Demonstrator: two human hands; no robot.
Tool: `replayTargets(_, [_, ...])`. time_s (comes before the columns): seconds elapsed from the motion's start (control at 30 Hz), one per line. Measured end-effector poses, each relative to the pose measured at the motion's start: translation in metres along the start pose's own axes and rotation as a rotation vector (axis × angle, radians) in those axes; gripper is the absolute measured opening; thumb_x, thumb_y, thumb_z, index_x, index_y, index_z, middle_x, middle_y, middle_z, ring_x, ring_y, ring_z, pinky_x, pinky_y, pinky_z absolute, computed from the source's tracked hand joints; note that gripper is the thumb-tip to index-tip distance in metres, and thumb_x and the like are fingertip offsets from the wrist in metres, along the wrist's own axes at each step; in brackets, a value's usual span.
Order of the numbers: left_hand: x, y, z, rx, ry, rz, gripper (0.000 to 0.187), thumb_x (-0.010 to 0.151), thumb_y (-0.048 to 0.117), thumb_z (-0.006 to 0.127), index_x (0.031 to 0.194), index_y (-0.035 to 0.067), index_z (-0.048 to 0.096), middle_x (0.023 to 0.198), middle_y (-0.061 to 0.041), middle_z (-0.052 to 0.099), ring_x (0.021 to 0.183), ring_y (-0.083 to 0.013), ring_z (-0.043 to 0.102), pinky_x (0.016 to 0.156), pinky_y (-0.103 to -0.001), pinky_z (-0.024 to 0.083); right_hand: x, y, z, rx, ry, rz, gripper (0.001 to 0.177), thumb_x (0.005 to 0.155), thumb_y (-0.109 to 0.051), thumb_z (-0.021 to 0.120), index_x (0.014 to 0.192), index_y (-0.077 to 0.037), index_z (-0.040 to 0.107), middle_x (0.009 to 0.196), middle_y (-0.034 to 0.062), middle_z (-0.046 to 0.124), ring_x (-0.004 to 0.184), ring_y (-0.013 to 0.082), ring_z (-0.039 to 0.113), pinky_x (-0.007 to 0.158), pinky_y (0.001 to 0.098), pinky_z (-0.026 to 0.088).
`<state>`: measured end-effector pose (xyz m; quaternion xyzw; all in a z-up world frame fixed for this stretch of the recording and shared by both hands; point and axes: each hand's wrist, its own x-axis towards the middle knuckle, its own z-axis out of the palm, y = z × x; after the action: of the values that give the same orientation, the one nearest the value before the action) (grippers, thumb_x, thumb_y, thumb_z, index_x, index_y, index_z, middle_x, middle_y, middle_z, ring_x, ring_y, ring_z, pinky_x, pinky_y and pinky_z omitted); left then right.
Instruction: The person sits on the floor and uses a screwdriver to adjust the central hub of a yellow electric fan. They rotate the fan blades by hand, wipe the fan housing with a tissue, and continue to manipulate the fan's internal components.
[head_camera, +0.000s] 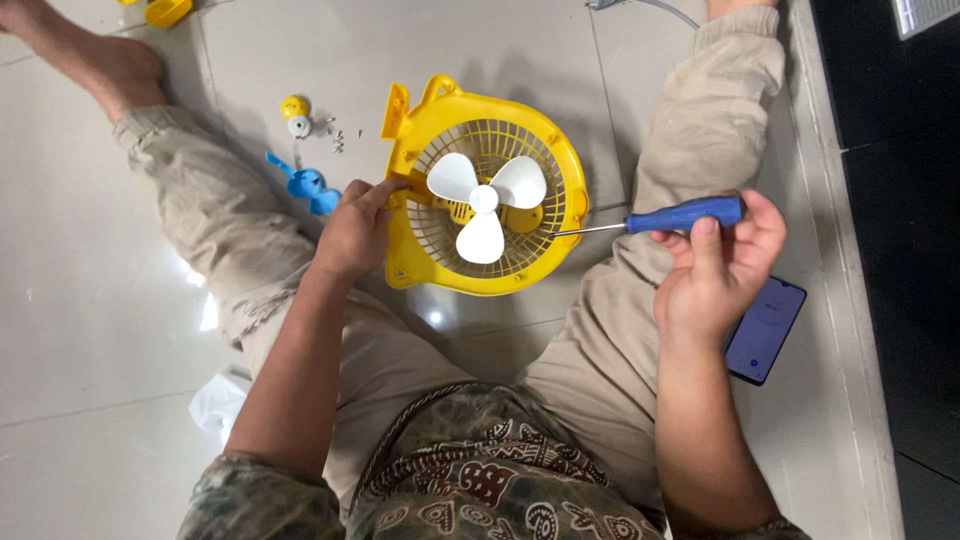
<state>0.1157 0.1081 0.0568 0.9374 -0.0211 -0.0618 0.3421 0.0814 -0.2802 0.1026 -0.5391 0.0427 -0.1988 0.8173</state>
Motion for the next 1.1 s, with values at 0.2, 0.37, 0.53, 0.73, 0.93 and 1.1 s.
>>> replayTargets(0.2, [-0.023,-0.013,0.011,-0.145,0.035,0.033,0.046,0.088,-0.004,0.058,0.133,0.004,0.06,0.118,-0.023,0.064,0.11,-0.0413,0.063,0.093,-0.044,0.051,-0.021,0.004,0.029,-0.339,-0.222,-0.221,0.042,0.108,0.011,0.063,0.14,-0.006,0.043,0.134,0.0107,0.051,0.106,0.0168,0.062,0.087,0.0327,0.061])
replayTargets(0.37, [-0.043,-0.006,0.026,-0.249,0.207,0.062,0.045,0.086,-0.001,0.056,0.13,0.007,0.061,0.119,-0.023,0.066,0.11,-0.0427,0.065,0.095,-0.045,0.053,-0.009,0.031,0.056,-0.54,-0.34,-0.337,0.046,0.101,0.017,0.066,0.137,-0.004,0.046,0.138,0.0115,0.047,0.12,0.018,0.055,0.092,0.0285,0.057])
replayTargets(0.53, [-0.041,-0.006,0.034,-0.307,0.235,0.023,0.045,0.086,0.001,0.055,0.13,0.009,0.061,0.119,-0.024,0.069,0.1,-0.0417,0.069,0.086,-0.044,0.056,0.004,0.053,0.069,-0.663,-0.383,-0.341,0.044,0.097,0.017,0.069,0.132,-0.002,0.05,0.14,0.0119,0.049,0.119,0.0189,0.057,0.087,0.0283,0.058])
replayTargets(0.73, [-0.032,-0.003,0.029,-0.406,0.189,0.032,0.044,0.086,0.003,0.053,0.129,0.009,0.06,0.108,-0.024,0.071,0.096,-0.0411,0.07,0.086,-0.045,0.056,0.011,0.058,0.08,-0.716,-0.354,-0.311,0.042,0.098,0.015,0.069,0.132,-0.001,0.051,0.139,0.0118,0.05,0.119,0.0176,0.058,0.087,0.0275,0.06])
replayTargets(0.93, [-0.033,-0.003,0.021,-0.396,0.117,-0.08,0.041,0.086,0.007,0.054,0.126,0.01,0.06,0.099,-0.023,0.072,0.09,-0.0407,0.07,0.082,-0.047,0.055,0.005,0.059,0.087,-0.735,-0.427,-0.327,0.043,0.098,0.015,0.07,0.132,-0.001,0.049,0.139,0.0119,0.048,0.117,0.0174,0.057,0.086,0.0272,0.059])
replayTargets(1.1, [-0.036,-0.001,0.019,-0.406,0.132,-0.059,0.042,0.085,0.006,0.054,0.127,0.01,0.059,0.104,-0.023,0.072,0.095,-0.0411,0.069,0.085,-0.047,0.054,0.001,0.059,0.091,-0.822,-0.464,-0.41,0.045,0.095,0.01,0.081,0.128,0.0,0.052,0.134,0.0123,0.049,0.113,0.0185,0.06,0.085,0.0285,0.06])
